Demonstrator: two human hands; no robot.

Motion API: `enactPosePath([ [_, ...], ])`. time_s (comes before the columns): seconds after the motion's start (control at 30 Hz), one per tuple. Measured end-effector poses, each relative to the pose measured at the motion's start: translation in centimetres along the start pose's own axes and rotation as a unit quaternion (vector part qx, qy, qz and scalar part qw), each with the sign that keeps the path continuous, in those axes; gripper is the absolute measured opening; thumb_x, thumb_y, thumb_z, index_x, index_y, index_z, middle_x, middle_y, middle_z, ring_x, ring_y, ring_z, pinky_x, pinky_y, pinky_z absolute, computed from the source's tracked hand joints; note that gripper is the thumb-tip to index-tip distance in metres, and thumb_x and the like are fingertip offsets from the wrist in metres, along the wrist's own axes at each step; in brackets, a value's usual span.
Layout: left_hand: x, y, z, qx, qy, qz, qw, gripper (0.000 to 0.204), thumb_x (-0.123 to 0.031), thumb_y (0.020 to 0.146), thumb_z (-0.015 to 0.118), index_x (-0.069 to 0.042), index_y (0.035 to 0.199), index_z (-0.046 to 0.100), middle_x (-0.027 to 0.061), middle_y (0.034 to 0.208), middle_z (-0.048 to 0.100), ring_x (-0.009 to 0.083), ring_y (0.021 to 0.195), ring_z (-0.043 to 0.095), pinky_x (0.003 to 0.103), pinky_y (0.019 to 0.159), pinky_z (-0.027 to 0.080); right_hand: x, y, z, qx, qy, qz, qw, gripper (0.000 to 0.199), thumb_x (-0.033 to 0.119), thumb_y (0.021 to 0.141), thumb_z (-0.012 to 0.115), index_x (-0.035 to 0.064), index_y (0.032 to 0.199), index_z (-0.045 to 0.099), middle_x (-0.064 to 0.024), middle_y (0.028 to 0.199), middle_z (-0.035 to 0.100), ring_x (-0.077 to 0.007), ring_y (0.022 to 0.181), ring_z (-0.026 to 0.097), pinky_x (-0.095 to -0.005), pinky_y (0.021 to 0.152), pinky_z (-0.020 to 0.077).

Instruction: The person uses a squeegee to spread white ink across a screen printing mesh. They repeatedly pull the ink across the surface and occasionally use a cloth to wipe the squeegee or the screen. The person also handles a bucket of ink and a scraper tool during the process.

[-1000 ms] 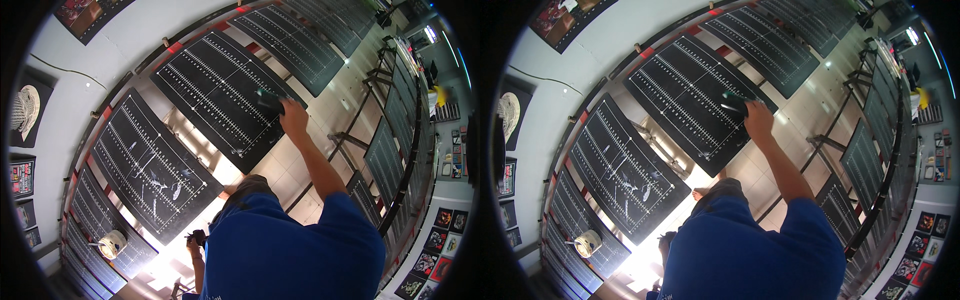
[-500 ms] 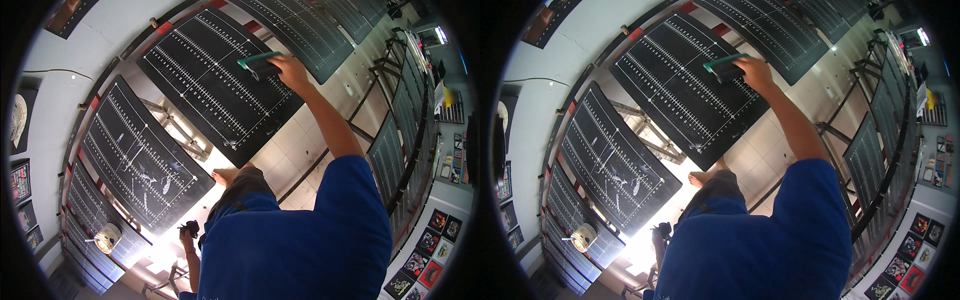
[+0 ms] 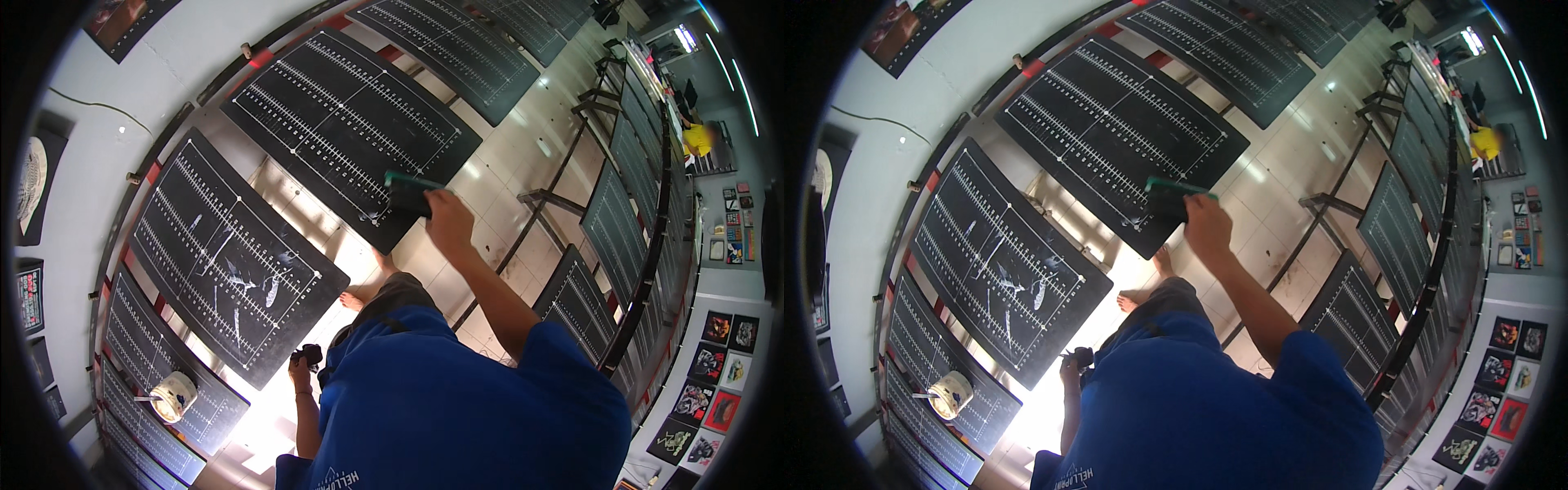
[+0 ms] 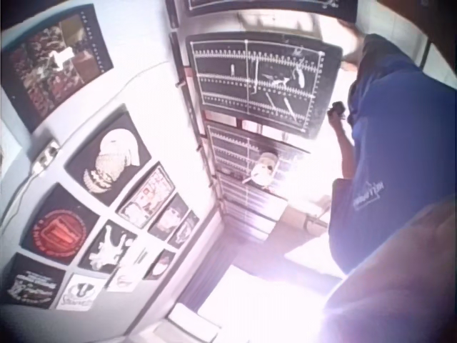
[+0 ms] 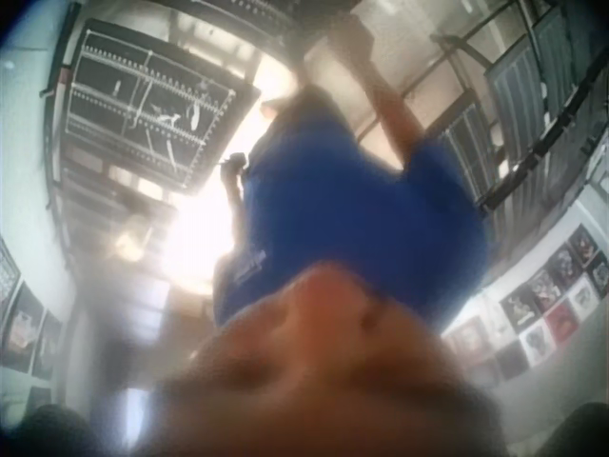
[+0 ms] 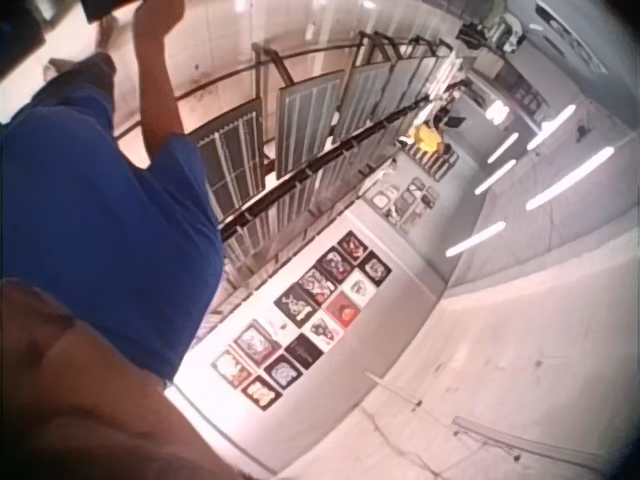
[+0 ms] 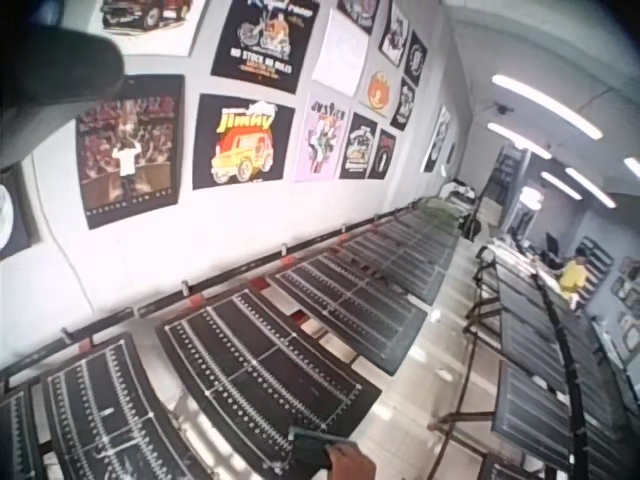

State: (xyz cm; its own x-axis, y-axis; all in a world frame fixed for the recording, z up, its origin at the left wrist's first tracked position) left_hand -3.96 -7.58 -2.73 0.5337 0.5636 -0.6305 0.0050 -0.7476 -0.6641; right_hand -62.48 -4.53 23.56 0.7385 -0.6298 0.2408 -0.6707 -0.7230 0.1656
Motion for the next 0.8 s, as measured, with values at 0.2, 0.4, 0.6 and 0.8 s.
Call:
enactPosePath([
  [0.2,0.4,-0.4,-2.1,-0.016,-0.007,-0.015,1.0,0.03,-0.019,0.085,0.063,0.002,0.105,0.071,0.0096,0.094,0.071,0.0177,0.086,0.065,0.034,0.078,0.052,-4.6,7.1,-1.7,0.013,0.008,0.081,0.997,0.036,0.015,0.077,0.07,0.0173,0.113,0.068,-0.0084,0.105,0.069,-0.0323,0.097,0.068,-0.0453,0.083,0.0544],
  [0.4,4.1,-3.1,-5.3,-0.033,-0.035,0.028,0.998,0.031,-0.02,0.086,0.063,0.002,0.107,0.071,0.0097,0.094,0.072,0.0182,0.082,0.066,0.034,0.075,0.053,-9.2,13.3,-1.9,-0.021,-0.111,0.064,0.992,0.017,0.012,0.081,0.064,0.0114,0.097,0.07,-0.0123,0.095,0.069,-0.0337,0.09,0.069,-0.0472,0.075,0.0553],
  [0.6,11.5,-4.3,-5.6,-0.008,0.025,0.002,1.0,0.035,-0.022,0.084,0.065,0.003,0.108,0.071,0.0125,0.097,0.073,0.021,0.081,0.067,0.035,0.074,0.054,5.3,-0.6,1.5,0.051,-0.053,0.036,0.997,0.014,0.013,0.086,0.062,0.0096,0.099,0.065,-0.0109,0.103,0.062,-0.0334,0.097,0.065,-0.0479,0.073,0.0573],
  [0.8,11.6,-1.5,-2.8,-0.015,0.015,-0.056,0.998,0.037,-0.024,0.084,0.065,0.002,0.109,0.07,0.0136,0.098,0.073,0.0226,0.085,0.068,0.036,0.075,0.054,12.8,-8.5,-1.1,0.093,0.011,-0.042,0.995,0.029,0.023,0.084,0.07,0.0101,0.11,0.068,-0.0093,0.099,0.064,-0.0305,0.092,0.068,-0.0445,0.072,0.0576],
])
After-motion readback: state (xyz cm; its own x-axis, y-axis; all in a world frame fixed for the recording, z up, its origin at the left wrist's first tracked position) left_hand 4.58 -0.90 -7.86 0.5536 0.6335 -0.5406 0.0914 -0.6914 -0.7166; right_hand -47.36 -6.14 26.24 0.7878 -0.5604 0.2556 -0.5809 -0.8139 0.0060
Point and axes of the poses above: each hand's wrist, its own y-axis towards the middle knuckle, its own z-axis out of the palm, x = y × z, the point moved 6 cm from there along y, towards the middle knuckle
